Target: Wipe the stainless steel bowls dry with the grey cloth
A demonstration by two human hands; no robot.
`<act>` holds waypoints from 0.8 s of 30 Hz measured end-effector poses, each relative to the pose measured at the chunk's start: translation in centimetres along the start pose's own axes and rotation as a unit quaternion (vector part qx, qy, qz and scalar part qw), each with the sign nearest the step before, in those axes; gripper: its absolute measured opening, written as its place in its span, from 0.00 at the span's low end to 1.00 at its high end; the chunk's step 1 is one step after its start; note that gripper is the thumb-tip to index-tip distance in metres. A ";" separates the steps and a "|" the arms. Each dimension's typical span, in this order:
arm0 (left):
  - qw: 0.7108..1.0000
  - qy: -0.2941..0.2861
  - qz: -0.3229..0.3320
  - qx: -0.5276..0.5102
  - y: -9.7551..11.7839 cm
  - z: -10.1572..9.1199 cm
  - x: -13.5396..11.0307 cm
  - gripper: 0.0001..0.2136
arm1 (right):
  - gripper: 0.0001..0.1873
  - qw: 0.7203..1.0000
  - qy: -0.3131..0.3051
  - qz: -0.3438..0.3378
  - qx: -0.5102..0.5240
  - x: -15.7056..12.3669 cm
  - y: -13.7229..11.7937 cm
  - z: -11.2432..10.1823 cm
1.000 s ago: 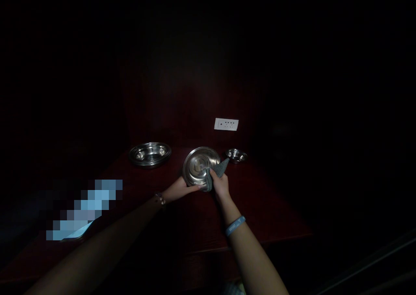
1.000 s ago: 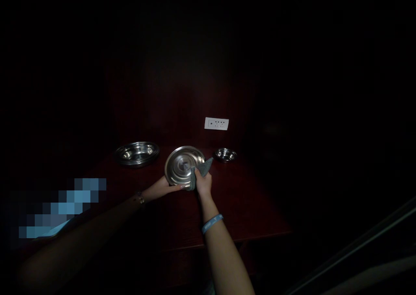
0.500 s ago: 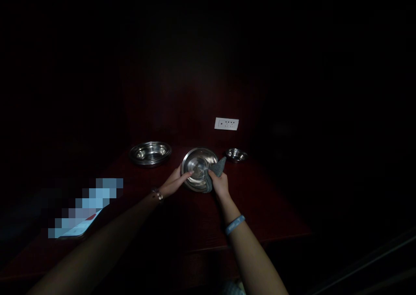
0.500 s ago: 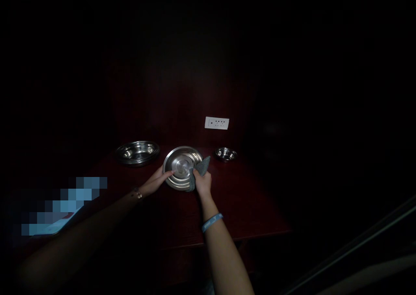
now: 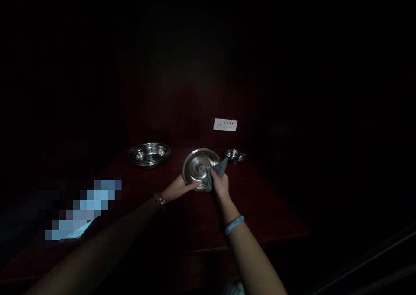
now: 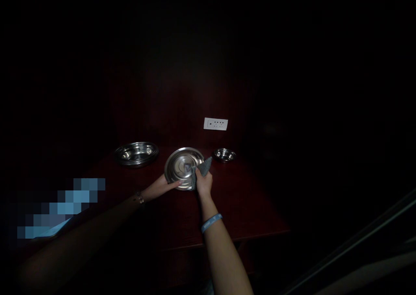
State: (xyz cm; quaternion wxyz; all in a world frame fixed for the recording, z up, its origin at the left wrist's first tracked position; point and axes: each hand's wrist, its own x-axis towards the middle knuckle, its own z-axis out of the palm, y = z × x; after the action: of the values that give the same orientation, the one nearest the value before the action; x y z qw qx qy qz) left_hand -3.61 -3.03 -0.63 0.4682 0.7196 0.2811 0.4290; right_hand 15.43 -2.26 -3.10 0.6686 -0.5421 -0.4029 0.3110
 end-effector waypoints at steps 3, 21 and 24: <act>1.000 -0.029 0.001 -0.010 -0.5 0.0 0.1 0.27 | 0.22 1.000 0.002 0.016 0.003 -0.1 -0.1 0.1; 0.999 0.031 -0.016 0.003 -1.3 -0.4 0.5 0.30 | 0.20 0.999 0.023 -0.015 -0.033 -1.2 -2.8 0.1; 0.995 0.097 -0.029 0.015 -1.5 -0.6 0.9 0.31 | 0.18 0.998 0.032 -0.020 -0.041 -1.5 -3.3 0.1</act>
State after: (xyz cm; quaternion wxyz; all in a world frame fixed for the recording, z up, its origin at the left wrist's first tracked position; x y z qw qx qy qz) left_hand -3.73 -1.47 -1.58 0.4403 0.6728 0.3526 0.4788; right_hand 14.54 -4.17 -0.21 0.6646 -0.5707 -0.4046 0.2626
